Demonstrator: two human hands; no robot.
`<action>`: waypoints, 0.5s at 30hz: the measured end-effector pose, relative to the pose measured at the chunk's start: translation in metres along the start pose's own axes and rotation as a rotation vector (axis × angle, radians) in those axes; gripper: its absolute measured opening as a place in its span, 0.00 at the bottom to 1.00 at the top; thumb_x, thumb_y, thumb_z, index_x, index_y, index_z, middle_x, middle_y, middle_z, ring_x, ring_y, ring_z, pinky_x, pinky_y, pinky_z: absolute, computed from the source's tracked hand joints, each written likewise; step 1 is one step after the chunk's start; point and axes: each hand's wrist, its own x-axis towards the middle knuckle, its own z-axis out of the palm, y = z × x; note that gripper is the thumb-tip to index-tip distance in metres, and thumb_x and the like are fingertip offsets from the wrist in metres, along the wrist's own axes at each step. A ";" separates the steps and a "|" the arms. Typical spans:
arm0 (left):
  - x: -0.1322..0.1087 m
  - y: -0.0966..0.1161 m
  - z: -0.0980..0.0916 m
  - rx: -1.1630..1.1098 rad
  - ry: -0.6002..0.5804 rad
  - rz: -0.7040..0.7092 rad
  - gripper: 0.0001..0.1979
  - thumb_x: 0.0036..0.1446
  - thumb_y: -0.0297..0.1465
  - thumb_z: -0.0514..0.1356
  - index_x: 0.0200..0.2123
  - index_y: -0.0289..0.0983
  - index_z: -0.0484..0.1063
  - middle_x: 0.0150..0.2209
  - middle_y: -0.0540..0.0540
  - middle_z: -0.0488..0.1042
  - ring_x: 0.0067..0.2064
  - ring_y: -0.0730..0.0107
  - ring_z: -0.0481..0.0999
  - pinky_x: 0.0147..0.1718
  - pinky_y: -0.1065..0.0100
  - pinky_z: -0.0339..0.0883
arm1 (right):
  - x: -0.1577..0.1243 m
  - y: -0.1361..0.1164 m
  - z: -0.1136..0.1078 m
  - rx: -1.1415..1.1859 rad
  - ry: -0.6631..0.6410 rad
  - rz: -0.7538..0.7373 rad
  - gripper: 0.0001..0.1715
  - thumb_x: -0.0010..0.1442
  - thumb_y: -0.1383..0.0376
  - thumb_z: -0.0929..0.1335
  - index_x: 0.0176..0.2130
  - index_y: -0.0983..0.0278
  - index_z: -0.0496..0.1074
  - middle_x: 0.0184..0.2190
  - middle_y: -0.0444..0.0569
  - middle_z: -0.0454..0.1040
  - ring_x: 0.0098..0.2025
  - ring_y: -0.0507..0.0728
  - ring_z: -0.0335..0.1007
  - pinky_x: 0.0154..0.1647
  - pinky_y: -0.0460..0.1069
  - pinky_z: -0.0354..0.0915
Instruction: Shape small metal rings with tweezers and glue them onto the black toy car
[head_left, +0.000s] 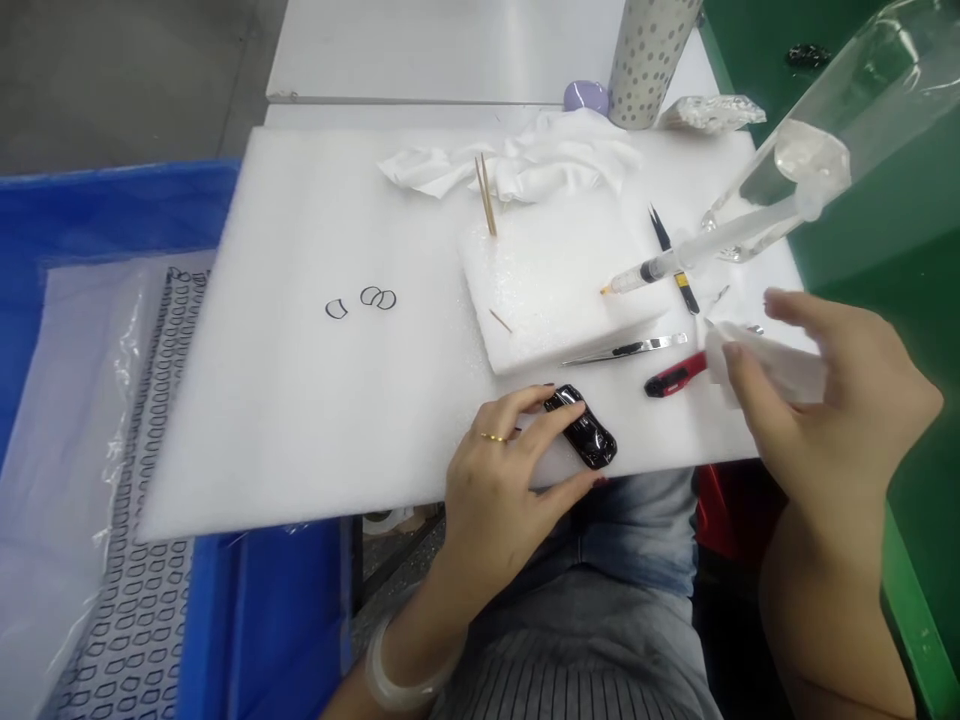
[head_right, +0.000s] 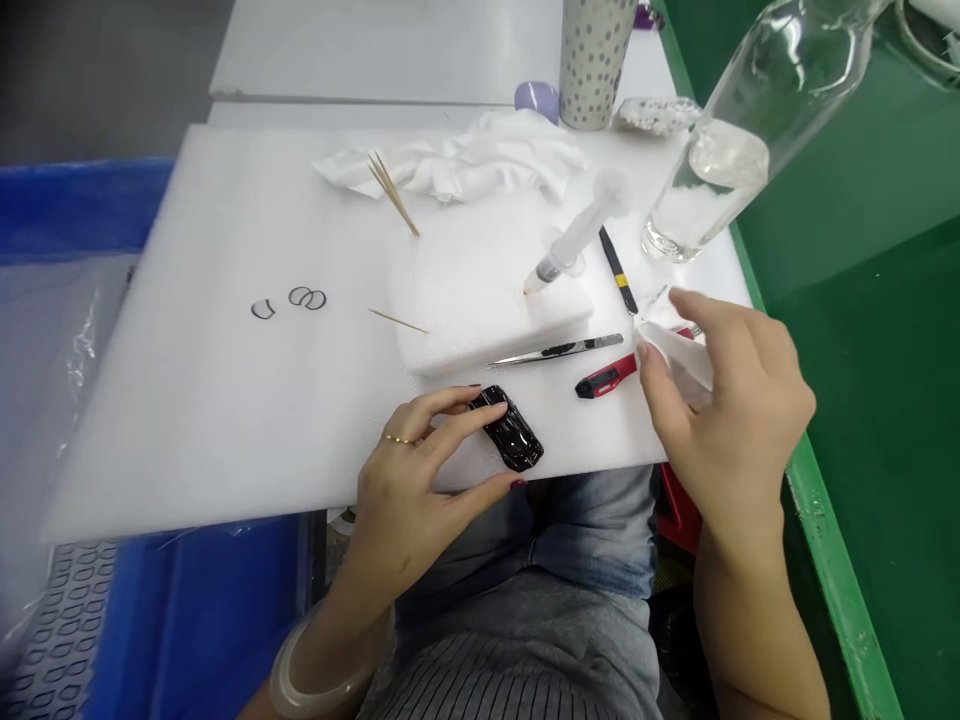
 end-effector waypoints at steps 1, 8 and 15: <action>-0.002 -0.001 0.000 -0.005 0.040 0.029 0.24 0.57 0.40 0.73 0.54 0.39 0.76 0.53 0.41 0.77 0.51 0.54 0.80 0.45 0.57 0.80 | -0.001 -0.003 0.002 -0.023 -0.008 -0.034 0.14 0.63 0.63 0.74 0.48 0.62 0.79 0.42 0.56 0.83 0.45 0.66 0.80 0.42 0.58 0.74; -0.018 -0.007 -0.006 -0.088 0.348 -0.068 0.11 0.62 0.23 0.65 0.46 0.41 0.79 0.39 0.49 0.79 0.32 0.72 0.77 0.22 0.72 0.66 | -0.040 -0.081 0.032 0.256 -0.280 -0.105 0.19 0.67 0.60 0.69 0.53 0.69 0.71 0.36 0.53 0.82 0.36 0.61 0.77 0.37 0.56 0.73; -0.010 -0.003 -0.010 -0.091 0.173 -0.002 0.08 0.62 0.20 0.62 0.39 0.38 0.78 0.34 0.50 0.78 0.35 0.72 0.78 0.34 0.70 0.74 | -0.052 0.001 -0.007 0.236 -0.134 0.235 0.28 0.60 0.65 0.74 0.60 0.55 0.73 0.43 0.52 0.82 0.39 0.64 0.80 0.41 0.59 0.75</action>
